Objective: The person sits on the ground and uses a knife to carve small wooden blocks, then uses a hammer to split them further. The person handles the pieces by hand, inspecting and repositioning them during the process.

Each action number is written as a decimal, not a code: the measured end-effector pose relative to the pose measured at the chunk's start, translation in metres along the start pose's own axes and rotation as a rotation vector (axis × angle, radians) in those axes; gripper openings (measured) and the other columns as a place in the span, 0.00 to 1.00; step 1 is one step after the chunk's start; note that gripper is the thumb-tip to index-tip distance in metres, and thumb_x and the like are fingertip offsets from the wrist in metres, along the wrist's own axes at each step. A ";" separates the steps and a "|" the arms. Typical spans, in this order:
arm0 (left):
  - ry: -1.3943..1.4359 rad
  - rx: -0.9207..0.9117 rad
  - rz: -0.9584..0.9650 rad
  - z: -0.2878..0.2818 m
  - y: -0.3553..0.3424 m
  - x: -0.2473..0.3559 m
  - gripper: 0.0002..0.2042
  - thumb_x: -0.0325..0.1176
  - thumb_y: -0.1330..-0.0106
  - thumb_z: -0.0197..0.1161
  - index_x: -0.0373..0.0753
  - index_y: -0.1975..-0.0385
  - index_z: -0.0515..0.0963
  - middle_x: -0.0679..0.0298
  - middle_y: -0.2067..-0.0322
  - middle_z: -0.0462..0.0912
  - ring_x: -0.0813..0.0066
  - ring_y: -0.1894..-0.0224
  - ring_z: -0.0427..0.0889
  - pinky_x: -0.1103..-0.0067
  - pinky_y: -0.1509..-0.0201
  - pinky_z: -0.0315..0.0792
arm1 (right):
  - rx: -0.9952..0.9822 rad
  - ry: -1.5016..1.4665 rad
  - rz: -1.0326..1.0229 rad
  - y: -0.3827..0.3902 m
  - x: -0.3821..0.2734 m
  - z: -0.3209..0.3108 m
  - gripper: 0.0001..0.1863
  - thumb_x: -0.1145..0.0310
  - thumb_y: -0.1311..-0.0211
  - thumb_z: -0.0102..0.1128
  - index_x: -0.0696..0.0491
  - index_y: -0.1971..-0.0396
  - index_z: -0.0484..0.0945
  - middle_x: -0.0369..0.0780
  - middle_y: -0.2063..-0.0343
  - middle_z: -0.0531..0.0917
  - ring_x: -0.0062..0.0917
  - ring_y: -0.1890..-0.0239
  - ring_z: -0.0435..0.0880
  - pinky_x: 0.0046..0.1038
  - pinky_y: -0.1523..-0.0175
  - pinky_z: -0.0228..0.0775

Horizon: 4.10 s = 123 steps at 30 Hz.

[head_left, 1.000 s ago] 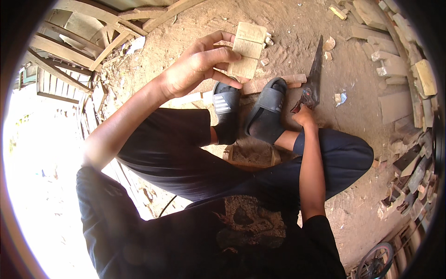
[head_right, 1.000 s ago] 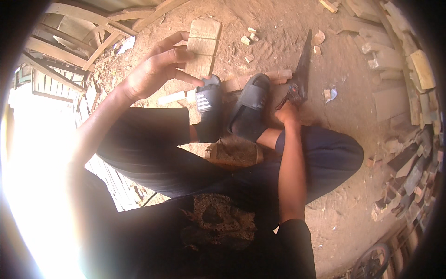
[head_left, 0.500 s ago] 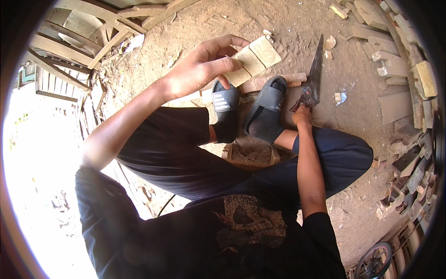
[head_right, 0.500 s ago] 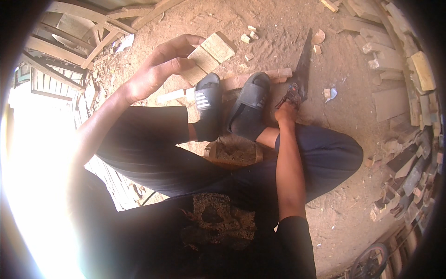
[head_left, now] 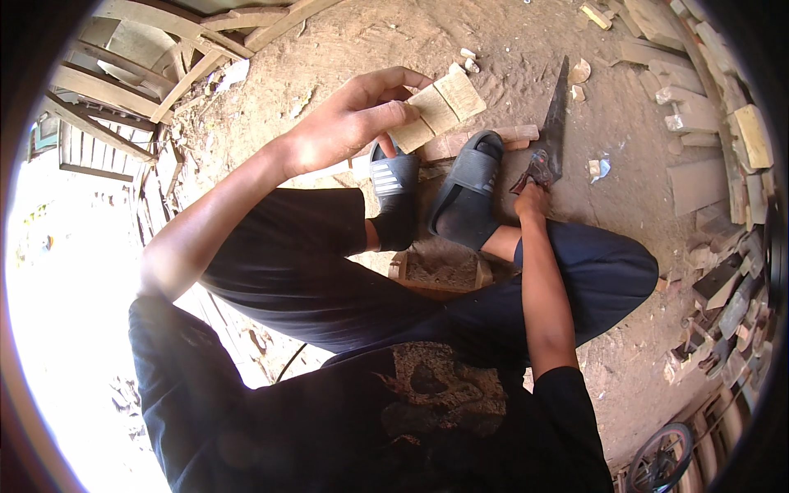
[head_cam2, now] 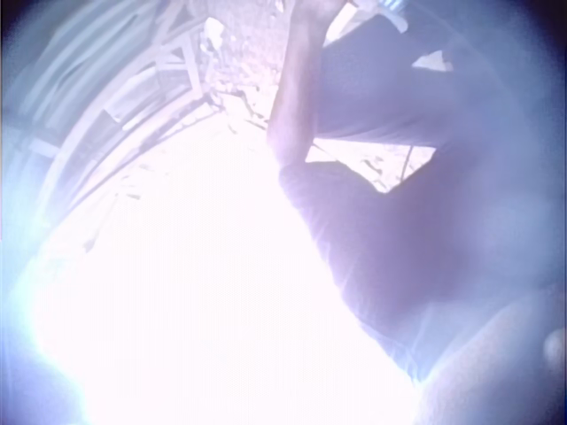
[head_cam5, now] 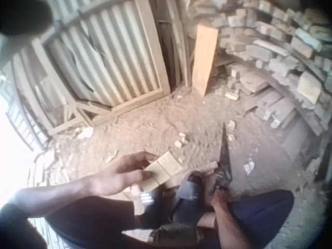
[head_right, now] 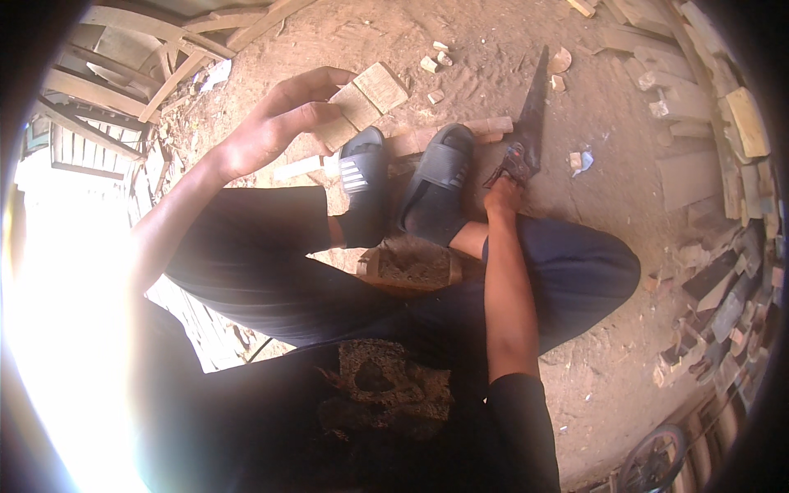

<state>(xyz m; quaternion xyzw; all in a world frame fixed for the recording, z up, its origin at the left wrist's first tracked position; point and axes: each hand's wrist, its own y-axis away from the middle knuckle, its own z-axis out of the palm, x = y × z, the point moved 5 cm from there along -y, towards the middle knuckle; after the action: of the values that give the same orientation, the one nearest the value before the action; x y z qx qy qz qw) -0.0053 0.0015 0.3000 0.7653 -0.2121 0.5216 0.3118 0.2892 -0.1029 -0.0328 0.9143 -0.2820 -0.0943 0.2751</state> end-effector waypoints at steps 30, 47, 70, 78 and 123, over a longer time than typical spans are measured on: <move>-0.040 -0.061 0.016 -0.001 -0.003 -0.009 0.20 0.37 0.31 0.46 0.33 0.43 0.68 0.61 0.63 0.77 0.76 0.65 0.75 0.79 0.60 0.73 | 0.309 -0.089 0.045 0.015 -0.003 -0.024 0.25 0.62 0.48 0.63 0.50 0.49 0.71 0.44 0.48 0.77 0.38 0.44 0.75 0.49 0.41 0.56; -0.159 -0.085 -0.088 -0.004 -0.006 -0.023 0.21 0.38 0.31 0.48 0.36 0.41 0.67 0.59 0.60 0.78 0.75 0.62 0.76 0.78 0.56 0.72 | 0.667 -1.416 -0.158 0.007 0.010 -0.086 0.06 0.69 0.40 0.59 0.55 0.71 0.77 0.30 0.89 0.68 0.14 0.90 0.63 0.22 0.85 0.54; -0.937 -0.046 -0.184 0.084 -0.151 -0.259 0.18 0.34 0.36 0.44 0.40 0.49 0.73 0.49 0.51 0.79 0.53 0.41 0.72 0.51 0.36 0.60 | 0.061 -1.345 -0.066 0.291 0.038 -0.117 0.08 0.73 0.39 0.61 0.56 0.64 0.72 0.29 0.81 0.72 0.08 0.80 0.67 0.15 0.75 0.58; -1.061 0.072 -0.130 0.082 -0.115 -0.278 0.26 0.50 0.37 0.53 0.34 0.48 0.69 0.49 0.53 0.79 0.56 0.43 0.75 0.56 0.37 0.60 | -0.087 -1.243 -0.090 0.288 0.014 -0.115 0.10 0.73 0.40 0.62 0.57 0.62 0.71 0.31 0.79 0.74 0.09 0.77 0.68 0.17 0.70 0.61; -0.807 -0.204 -0.190 0.065 -0.149 -0.279 0.30 0.55 0.47 0.68 0.34 0.55 0.80 0.48 0.58 0.82 0.53 0.54 0.81 0.67 0.49 0.75 | -0.148 -0.800 -0.370 0.327 -0.012 -0.145 0.28 0.81 0.41 0.52 0.56 0.38 0.66 0.51 0.56 0.81 0.33 0.59 0.85 0.25 0.56 0.73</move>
<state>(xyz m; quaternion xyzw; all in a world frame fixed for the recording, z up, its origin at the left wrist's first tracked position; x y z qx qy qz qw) 0.0327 0.0622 -0.0143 0.8894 -0.2963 0.1257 0.3246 0.1755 -0.2564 0.2695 0.8188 -0.1905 -0.5080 0.1877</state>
